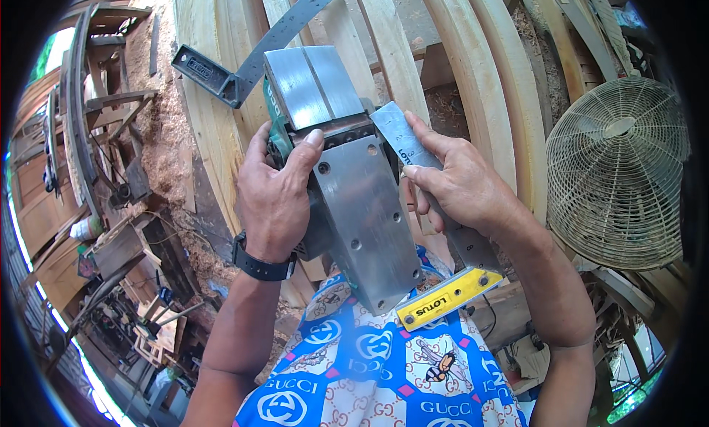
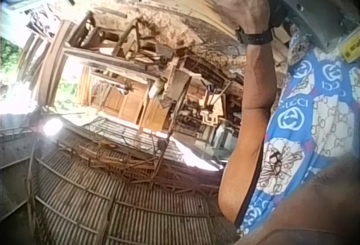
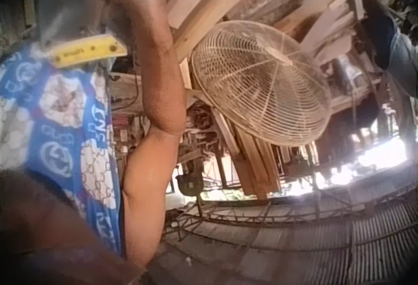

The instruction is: The person uses a square ruler to check the alignment of an electric planer blade and adjusts it with a small hex key on a workbench.

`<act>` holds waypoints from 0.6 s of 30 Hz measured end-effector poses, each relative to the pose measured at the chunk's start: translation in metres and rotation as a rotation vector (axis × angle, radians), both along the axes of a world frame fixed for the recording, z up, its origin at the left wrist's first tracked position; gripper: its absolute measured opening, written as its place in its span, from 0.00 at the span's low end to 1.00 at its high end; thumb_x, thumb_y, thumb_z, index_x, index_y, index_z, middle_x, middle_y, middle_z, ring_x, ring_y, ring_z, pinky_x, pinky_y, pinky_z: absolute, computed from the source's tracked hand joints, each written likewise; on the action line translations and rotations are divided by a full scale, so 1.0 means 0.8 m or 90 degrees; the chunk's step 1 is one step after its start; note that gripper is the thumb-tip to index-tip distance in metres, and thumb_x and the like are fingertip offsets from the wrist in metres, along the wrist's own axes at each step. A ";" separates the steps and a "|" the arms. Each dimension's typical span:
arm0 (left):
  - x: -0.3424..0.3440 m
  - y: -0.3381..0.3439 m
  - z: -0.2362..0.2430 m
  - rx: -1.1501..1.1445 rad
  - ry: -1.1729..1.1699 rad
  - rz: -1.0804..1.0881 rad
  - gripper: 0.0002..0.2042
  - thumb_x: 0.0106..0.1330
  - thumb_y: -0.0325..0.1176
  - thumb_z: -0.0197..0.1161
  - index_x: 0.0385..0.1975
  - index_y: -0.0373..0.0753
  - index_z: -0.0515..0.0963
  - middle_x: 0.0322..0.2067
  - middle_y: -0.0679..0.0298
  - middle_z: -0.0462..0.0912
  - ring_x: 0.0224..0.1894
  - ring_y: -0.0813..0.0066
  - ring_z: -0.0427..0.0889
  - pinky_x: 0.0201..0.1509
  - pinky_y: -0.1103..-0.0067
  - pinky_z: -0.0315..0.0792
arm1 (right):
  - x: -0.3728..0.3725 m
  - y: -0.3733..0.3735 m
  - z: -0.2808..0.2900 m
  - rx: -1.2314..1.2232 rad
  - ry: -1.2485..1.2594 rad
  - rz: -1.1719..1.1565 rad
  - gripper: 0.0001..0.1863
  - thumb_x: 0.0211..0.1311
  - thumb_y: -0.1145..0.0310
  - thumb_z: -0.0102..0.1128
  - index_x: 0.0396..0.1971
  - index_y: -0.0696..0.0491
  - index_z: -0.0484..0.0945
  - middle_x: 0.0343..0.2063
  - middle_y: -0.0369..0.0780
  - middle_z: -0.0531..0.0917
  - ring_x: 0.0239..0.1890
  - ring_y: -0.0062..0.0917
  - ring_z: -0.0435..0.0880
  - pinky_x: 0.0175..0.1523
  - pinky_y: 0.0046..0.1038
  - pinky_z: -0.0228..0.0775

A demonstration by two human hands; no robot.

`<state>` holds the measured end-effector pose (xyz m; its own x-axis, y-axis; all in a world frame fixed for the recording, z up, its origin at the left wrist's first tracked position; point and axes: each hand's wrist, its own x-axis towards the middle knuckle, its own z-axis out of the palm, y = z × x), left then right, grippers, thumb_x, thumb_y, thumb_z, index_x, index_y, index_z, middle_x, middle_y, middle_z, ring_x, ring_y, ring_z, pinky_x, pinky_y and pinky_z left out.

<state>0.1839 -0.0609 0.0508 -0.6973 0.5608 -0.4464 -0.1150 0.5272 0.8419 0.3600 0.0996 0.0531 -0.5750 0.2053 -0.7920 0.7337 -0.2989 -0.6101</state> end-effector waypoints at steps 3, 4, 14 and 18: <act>0.001 0.001 -0.001 0.012 0.011 0.014 0.23 0.71 0.42 0.71 0.56 0.31 0.78 0.36 0.67 0.87 0.37 0.84 0.82 0.43 0.83 0.77 | -0.001 0.001 0.003 -0.001 -0.002 0.000 0.39 0.76 0.73 0.53 0.81 0.55 0.47 0.25 0.37 0.81 0.17 0.15 0.79 0.20 0.20 0.74; 0.001 0.001 -0.001 0.007 0.021 0.016 0.23 0.71 0.42 0.71 0.56 0.31 0.78 0.36 0.67 0.87 0.37 0.84 0.82 0.43 0.83 0.77 | -0.001 0.001 0.003 -0.002 -0.003 -0.001 0.39 0.76 0.73 0.53 0.81 0.55 0.47 0.24 0.37 0.81 0.17 0.15 0.79 0.20 0.20 0.74; -0.008 -0.008 -0.014 -0.063 0.049 0.023 0.30 0.79 0.54 0.56 0.55 0.26 0.77 0.42 0.59 0.85 0.44 0.76 0.82 0.51 0.77 0.76 | 0.007 -0.005 -0.003 -0.015 0.023 -0.011 0.39 0.76 0.74 0.54 0.81 0.53 0.48 0.27 0.37 0.81 0.18 0.15 0.79 0.22 0.21 0.75; -0.016 -0.014 -0.016 0.047 -0.086 0.036 0.33 0.84 0.58 0.39 0.60 0.32 0.78 0.46 0.58 0.87 0.44 0.78 0.86 0.50 0.80 0.79 | 0.011 -0.013 -0.007 -0.004 0.064 -0.064 0.38 0.76 0.76 0.53 0.81 0.51 0.50 0.29 0.37 0.81 0.21 0.15 0.80 0.24 0.20 0.76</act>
